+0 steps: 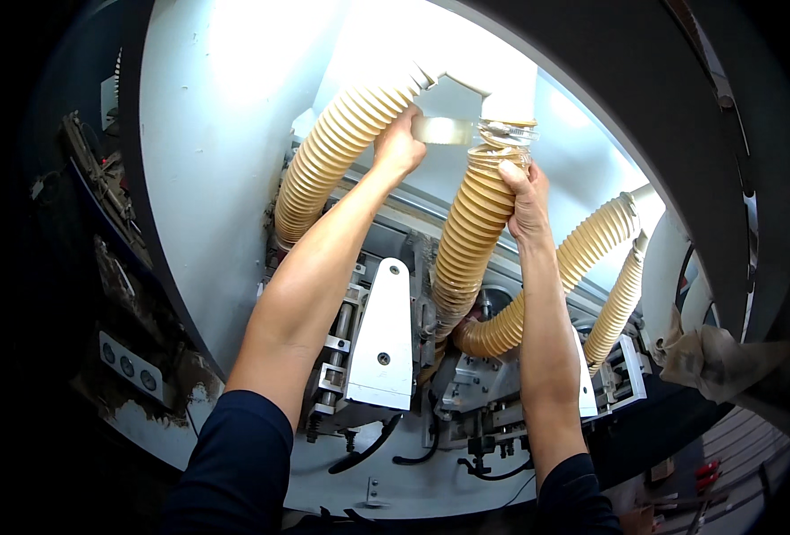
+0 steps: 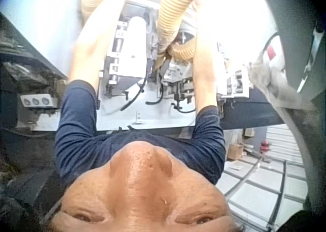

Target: The person applies tape to the connection point of a yellow corrugated hose above a woodworking machine using a roll of tape.

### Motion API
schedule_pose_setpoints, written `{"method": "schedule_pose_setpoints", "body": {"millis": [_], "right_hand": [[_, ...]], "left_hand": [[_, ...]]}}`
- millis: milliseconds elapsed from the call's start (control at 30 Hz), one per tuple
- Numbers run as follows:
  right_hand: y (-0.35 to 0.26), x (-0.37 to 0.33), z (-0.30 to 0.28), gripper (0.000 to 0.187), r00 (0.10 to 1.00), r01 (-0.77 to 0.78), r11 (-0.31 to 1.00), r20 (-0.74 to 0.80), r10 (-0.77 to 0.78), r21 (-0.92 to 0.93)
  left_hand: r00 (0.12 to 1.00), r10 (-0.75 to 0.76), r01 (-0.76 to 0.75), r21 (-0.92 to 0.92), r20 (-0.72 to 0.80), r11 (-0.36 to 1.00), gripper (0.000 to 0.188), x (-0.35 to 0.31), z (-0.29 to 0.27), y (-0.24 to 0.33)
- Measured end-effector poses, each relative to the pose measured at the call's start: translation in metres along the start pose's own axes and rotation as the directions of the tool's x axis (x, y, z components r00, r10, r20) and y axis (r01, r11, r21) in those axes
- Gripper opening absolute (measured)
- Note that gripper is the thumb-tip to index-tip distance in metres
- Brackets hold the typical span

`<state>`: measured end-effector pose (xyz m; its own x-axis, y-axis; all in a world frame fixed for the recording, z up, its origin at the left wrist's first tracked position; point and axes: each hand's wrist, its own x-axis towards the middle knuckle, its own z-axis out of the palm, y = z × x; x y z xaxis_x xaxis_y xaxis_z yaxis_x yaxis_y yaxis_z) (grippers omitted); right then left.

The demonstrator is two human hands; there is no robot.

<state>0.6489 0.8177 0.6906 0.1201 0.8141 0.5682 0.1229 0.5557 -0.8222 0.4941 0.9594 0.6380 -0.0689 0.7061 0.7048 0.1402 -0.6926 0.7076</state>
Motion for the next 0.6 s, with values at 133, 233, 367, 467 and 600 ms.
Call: {"method": "schedule_pose_setpoints", "body": {"millis": [133,233,367,467,600], "right_hand": [[0.005,0.005,-0.003,0.064,1.0,-0.002,0.998,-0.004,0.002,0.07],[0.003,0.007,0.006,0.064,1.0,0.01,0.997,-0.01,-0.01,0.082],[-0.001,0.007,0.007,0.064,0.999,0.021,0.997,-0.044,-0.018,0.071],[-0.003,0.007,0.008,0.064,0.997,0.022,0.997,-0.073,-0.016,0.075],[-0.008,0.014,0.008,0.065,0.997,0.018,0.998,-0.081,-0.014,0.053]], "left_hand": [[0.982,0.184,-0.187,-0.062,-0.046,0.98,0.028,-0.012,-0.002,-0.017],[0.947,0.304,-0.303,0.033,-0.104,0.953,0.025,-0.018,-0.006,-0.022],[0.935,0.325,-0.327,0.01,-0.139,0.945,0.025,-0.029,-0.013,-0.007],[0.962,0.241,-0.254,-0.097,-0.128,0.962,0.033,-0.038,-0.019,0.007],[0.961,0.251,-0.254,-0.011,-0.112,0.967,0.034,-0.041,-0.025,0.017]]}}
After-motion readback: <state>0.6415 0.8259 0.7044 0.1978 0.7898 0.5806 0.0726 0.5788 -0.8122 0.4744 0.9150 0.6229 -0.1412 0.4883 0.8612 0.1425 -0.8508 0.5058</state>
